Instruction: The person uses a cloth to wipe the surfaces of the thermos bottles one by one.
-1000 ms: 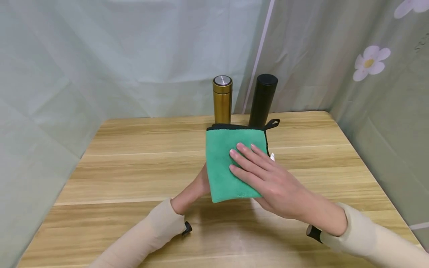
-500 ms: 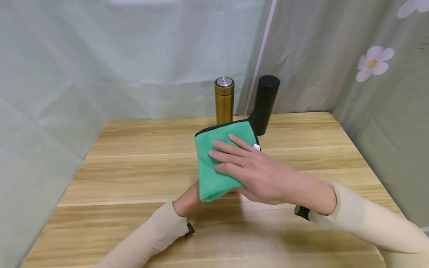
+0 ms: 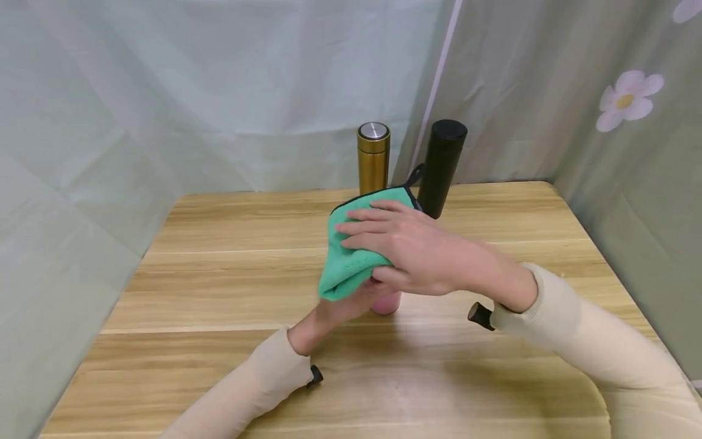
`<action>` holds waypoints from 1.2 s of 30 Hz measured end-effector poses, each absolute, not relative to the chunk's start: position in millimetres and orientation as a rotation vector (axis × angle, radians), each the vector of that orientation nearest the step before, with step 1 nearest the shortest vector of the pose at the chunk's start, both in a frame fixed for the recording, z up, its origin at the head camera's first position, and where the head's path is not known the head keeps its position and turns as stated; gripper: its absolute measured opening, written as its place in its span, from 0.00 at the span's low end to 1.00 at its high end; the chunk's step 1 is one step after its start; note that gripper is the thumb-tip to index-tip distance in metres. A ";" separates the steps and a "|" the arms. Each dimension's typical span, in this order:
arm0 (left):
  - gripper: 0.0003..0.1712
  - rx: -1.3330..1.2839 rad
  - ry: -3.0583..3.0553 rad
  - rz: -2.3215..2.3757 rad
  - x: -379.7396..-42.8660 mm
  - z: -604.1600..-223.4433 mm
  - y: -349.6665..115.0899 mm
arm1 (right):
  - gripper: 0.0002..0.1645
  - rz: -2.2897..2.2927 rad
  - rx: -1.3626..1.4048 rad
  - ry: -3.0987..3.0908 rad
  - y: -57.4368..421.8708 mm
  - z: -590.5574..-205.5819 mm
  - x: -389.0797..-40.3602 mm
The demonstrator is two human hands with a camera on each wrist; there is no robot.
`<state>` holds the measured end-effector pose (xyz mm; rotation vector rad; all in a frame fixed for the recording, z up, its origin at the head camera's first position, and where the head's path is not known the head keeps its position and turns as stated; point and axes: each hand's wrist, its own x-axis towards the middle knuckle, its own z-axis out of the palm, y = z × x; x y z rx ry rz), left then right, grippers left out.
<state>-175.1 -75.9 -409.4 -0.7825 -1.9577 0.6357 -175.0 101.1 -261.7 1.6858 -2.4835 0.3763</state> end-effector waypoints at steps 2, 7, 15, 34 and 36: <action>0.24 -1.301 -2.339 -0.907 -176.4 -406.0 -71.1 | 0.30 0.438 1.684 -2.498 103.0 -260.7 -179.6; 0.26 -1.074 -2.198 -2.016 -175.9 -402.5 -62.4 | 0.32 0.630 1.639 -2.550 110.5 -262.5 -188.9; 0.34 -0.966 -2.195 -2.176 -173.8 -404.1 -59.1 | 0.36 1.110 1.644 -2.474 132.2 -278.7 -202.0; 0.52 -0.898 -2.262 -2.000 -174.3 -401.7 -68.1 | 0.49 1.478 1.341 -2.407 163.3 -327.7 -162.8; 0.52 -0.915 -2.242 -2.009 -175.0 -401.8 -68.8 | 0.50 1.445 1.329 -2.402 163.9 -331.7 -157.6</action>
